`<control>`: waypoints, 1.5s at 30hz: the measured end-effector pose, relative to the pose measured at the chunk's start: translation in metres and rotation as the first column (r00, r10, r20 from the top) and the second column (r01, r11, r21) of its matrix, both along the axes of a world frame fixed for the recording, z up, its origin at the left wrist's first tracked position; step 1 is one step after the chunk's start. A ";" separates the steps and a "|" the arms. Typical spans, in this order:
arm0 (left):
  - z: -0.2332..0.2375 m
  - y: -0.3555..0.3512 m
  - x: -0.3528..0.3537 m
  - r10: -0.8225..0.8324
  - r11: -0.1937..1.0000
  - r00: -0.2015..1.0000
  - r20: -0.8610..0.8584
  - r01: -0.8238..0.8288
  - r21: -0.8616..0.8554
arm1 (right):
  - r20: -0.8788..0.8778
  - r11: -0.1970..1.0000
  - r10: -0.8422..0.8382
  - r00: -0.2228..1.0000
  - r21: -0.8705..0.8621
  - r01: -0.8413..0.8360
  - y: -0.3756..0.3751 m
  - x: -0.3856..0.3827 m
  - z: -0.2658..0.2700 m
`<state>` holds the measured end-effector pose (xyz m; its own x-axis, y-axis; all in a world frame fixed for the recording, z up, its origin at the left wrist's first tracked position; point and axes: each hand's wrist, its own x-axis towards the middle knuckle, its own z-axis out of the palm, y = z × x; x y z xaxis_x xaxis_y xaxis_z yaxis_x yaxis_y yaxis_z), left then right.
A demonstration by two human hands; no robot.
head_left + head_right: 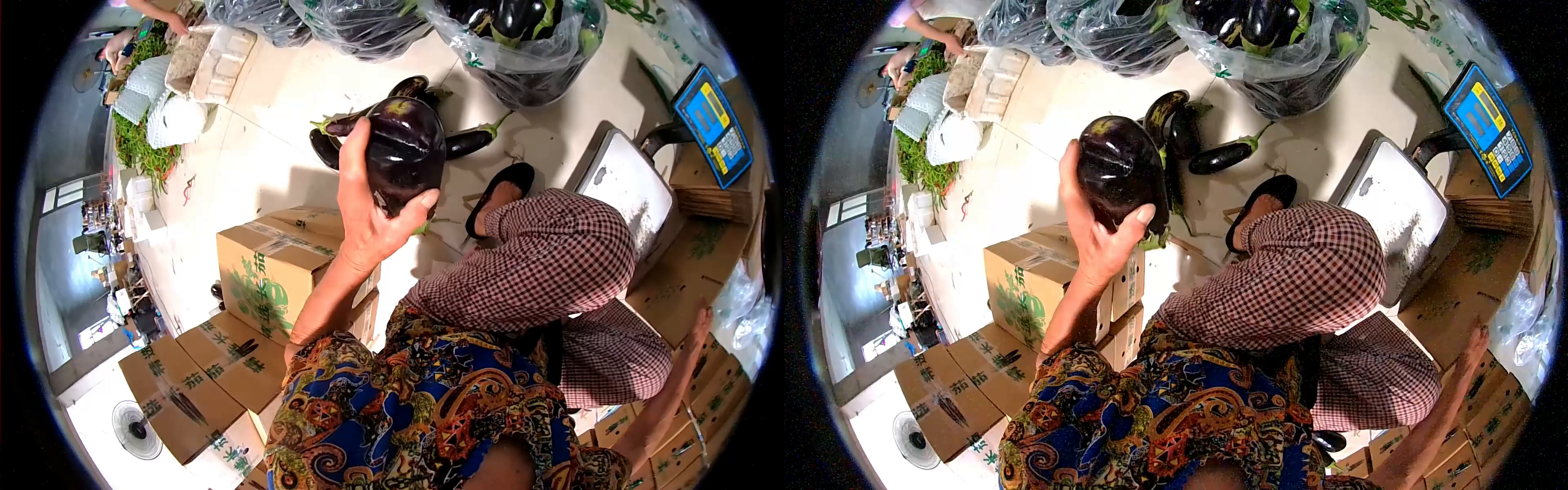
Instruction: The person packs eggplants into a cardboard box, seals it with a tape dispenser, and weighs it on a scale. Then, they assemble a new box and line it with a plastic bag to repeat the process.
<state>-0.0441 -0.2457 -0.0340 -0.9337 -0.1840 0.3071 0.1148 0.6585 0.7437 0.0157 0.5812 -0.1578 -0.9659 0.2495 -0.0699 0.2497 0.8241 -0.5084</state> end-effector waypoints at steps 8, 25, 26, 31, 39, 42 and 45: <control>0.014 -0.004 -0.008 -0.099 0.994 0.995 -0.004 0.099 0.049 | 0.040 0.997 0.025 0.999 -0.080 -0.022 0.010 -0.012 -0.012; 0.011 -0.007 -0.011 -0.169 0.453 0.986 -0.002 0.080 0.888 | 0.048 0.999 -0.036 0.998 -0.018 0.036 0.026 -0.022 -0.041; 0.008 -0.010 -0.010 -0.208 0.443 0.978 0.011 0.084 0.892 | 0.042 0.974 -0.124 0.991 -0.187 0.129 0.014 -0.025 -0.037; 0.018 -0.008 -0.009 -0.195 -0.058 0.980 -0.038 0.027 0.998 | 0.037 0.925 -0.074 0.997 -0.372 0.082 0.007 -0.018 -0.020; 0.012 -0.012 -0.011 -0.196 -0.086 0.979 -0.049 0.033 0.996 | -0.068 0.989 -0.104 0.992 -0.115 0.096 -0.024 -0.023 -0.016; 0.011 -0.019 -0.012 -0.227 -0.186 0.973 -0.039 -0.004 0.983 | -0.004 0.931 -0.206 0.978 -0.309 0.195 0.037 -0.025 -0.051; 0.020 -0.014 -0.015 -0.204 -0.155 0.976 -0.072 0.041 0.987 | -0.012 0.965 -0.104 0.994 -0.243 0.098 0.049 -0.020 -0.053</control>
<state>-0.0592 -0.2602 -0.0140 -0.9844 -0.0773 -0.1581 -0.0196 -0.8446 0.5351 -0.0042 0.6302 -0.2112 -0.9387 0.3245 -0.1168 0.3103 0.6473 -0.6962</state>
